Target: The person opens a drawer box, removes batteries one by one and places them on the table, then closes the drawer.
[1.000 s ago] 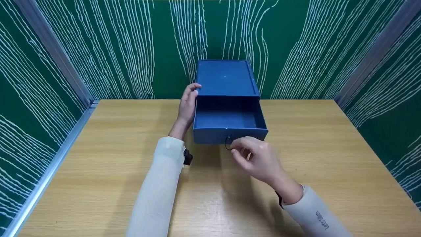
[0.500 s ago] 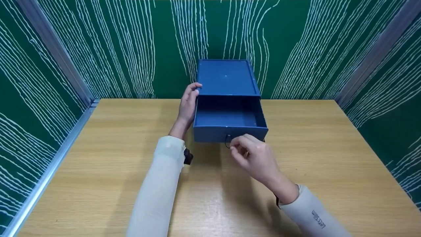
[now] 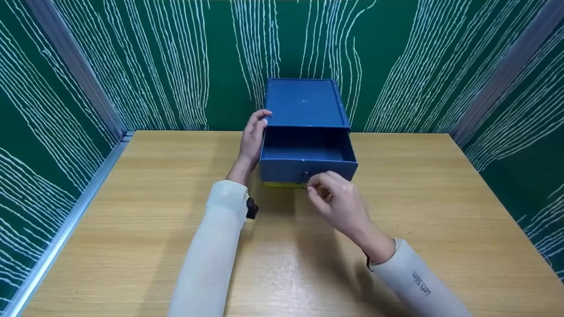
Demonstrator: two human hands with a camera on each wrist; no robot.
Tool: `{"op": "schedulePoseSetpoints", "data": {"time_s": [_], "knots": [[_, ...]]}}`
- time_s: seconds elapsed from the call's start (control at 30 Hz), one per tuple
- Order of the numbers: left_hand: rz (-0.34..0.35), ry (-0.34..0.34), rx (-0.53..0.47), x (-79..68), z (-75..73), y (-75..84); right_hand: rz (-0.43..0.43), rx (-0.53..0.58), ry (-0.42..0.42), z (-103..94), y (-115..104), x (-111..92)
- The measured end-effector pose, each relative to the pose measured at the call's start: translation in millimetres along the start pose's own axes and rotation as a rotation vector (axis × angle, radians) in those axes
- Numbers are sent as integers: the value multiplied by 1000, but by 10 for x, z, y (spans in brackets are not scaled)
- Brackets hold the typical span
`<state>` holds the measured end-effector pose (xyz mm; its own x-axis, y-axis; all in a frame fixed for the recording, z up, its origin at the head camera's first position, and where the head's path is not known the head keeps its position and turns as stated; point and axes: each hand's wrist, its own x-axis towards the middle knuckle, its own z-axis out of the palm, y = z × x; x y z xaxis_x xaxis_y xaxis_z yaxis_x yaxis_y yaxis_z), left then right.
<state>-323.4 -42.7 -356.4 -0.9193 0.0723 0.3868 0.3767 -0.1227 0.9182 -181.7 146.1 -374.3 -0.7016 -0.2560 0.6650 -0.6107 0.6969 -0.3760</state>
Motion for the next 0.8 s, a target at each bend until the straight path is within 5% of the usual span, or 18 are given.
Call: {"op": "schedulePoseSetpoints", "data": {"time_s": [0.33,0.8], "knots": [[-36,0,-19,-3,-19,15,29,3,-1,50,55,113],[36,-19,-56,13,-10,-38,59,-41,3,88,141,210]]}}
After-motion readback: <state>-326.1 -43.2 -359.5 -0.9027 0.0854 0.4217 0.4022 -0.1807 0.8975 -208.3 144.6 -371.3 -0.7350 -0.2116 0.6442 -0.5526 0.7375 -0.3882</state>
